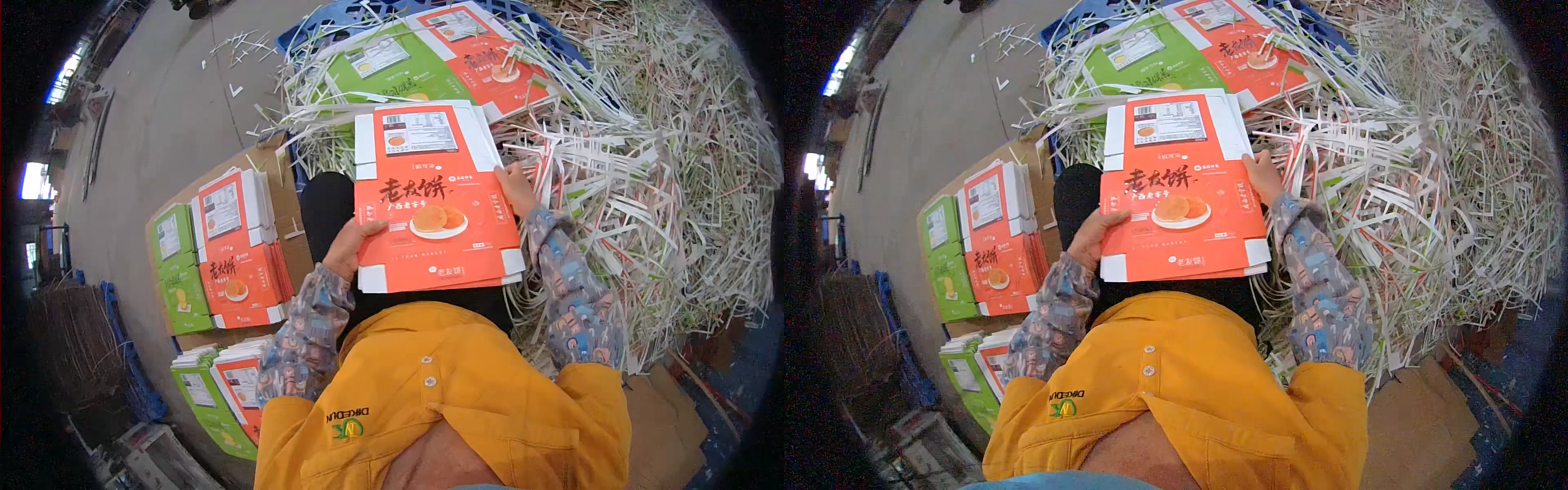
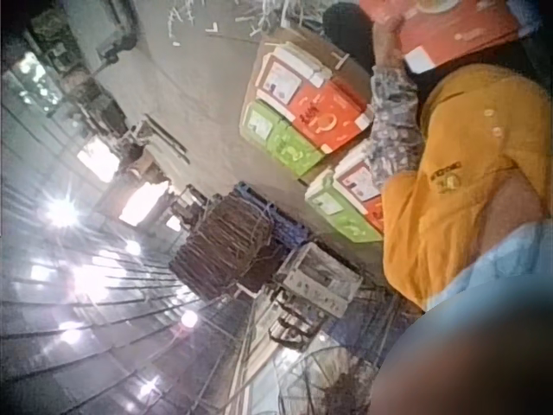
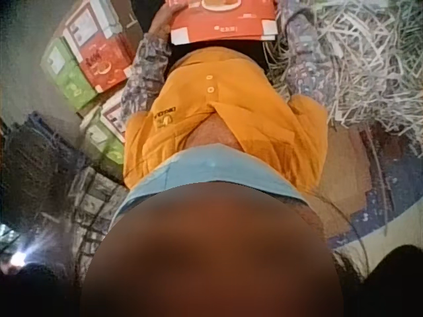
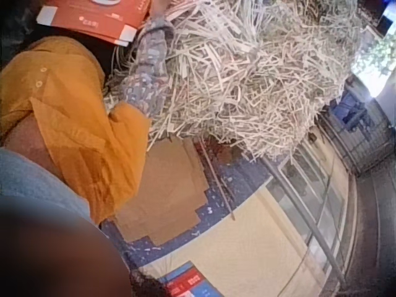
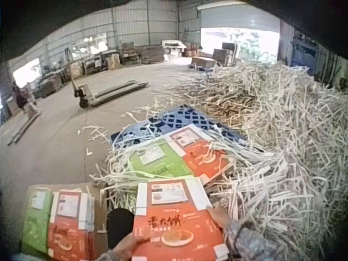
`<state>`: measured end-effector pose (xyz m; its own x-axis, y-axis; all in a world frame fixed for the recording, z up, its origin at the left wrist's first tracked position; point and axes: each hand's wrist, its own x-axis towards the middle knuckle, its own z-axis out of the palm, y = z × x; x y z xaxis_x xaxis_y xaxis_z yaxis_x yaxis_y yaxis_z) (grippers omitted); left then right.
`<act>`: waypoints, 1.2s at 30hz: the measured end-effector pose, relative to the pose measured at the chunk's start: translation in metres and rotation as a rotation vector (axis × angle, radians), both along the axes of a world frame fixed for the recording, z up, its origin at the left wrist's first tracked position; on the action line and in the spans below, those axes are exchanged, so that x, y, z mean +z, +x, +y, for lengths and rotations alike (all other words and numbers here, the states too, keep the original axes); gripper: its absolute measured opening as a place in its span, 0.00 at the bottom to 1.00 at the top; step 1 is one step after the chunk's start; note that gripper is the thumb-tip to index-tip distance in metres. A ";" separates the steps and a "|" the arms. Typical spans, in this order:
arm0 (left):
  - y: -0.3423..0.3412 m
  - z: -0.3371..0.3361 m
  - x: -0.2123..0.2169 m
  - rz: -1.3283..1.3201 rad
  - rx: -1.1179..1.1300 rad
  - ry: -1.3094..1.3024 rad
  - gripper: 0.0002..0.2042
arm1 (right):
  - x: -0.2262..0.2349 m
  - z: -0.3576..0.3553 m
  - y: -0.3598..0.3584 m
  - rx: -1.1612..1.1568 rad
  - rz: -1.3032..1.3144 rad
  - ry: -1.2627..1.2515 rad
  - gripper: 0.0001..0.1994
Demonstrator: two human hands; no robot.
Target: Manually strip waste paper trimmings from cardboard packaging flats and stack the cleaned flats.
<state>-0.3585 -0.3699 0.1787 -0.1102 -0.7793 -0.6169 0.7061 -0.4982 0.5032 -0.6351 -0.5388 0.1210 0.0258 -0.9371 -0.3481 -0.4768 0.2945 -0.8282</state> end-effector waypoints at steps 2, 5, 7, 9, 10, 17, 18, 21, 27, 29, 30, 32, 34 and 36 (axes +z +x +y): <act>0.005 -0.006 0.015 -0.073 -0.001 -0.044 0.19 | 0.012 0.003 0.002 0.080 0.165 -0.082 0.20; 0.019 -0.014 0.028 -0.152 -0.053 -0.056 0.20 | 0.011 -0.005 -0.008 0.188 0.083 -0.209 0.16; 0.048 -0.018 0.042 -0.260 -0.145 -0.051 0.20 | 0.047 -0.006 -0.010 0.377 -0.063 0.004 0.13; 0.079 -0.020 0.063 -0.391 -0.199 -0.080 0.19 | 0.034 -0.020 -0.034 0.467 -0.004 -0.097 0.13; 0.091 -0.025 0.074 -0.465 -0.231 -0.103 0.19 | 0.028 -0.031 -0.053 0.553 0.069 -0.196 0.13; 0.166 -0.036 0.175 -0.777 -0.534 -0.202 0.18 | 0.056 -0.098 -0.139 0.499 0.940 -0.451 0.17; 0.177 -0.033 0.182 -0.821 -0.564 -0.223 0.19 | 0.057 -0.111 -0.148 0.429 0.915 -0.446 0.18; 0.176 -0.012 0.211 -1.009 -0.667 -0.234 0.19 | 0.071 -0.125 -0.168 0.387 0.818 -0.577 0.21; 0.201 0.051 0.234 -1.015 -0.545 -0.063 0.19 | 0.112 -0.129 -0.226 -0.026 1.446 -0.592 0.21; 0.192 0.050 0.227 -1.027 -0.531 -0.025 0.20 | 0.126 -0.125 -0.210 -0.074 1.418 -0.852 0.21; 0.185 0.046 0.230 -1.056 -0.504 -0.003 0.20 | 0.135 -0.122 -0.171 -0.067 1.248 -1.114 0.21; 0.165 0.044 0.225 -1.029 -0.428 0.004 0.21 | 0.112 -0.089 -0.084 0.180 0.318 -0.887 0.18; 0.164 0.045 0.221 -0.990 -0.362 -0.020 0.22 | 0.107 -0.008 0.004 0.463 -0.366 -0.261 0.13; 0.166 0.045 0.218 -0.971 -0.256 -0.025 0.22 | 0.106 0.059 0.064 0.528 -0.445 0.111 0.12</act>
<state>-0.1927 -0.3246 0.3965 0.2664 -0.8163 -0.5125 -0.1429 -0.5593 0.8165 -0.5706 -0.4797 0.2268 0.6301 -0.7196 -0.2916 -0.2016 0.2110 -0.9565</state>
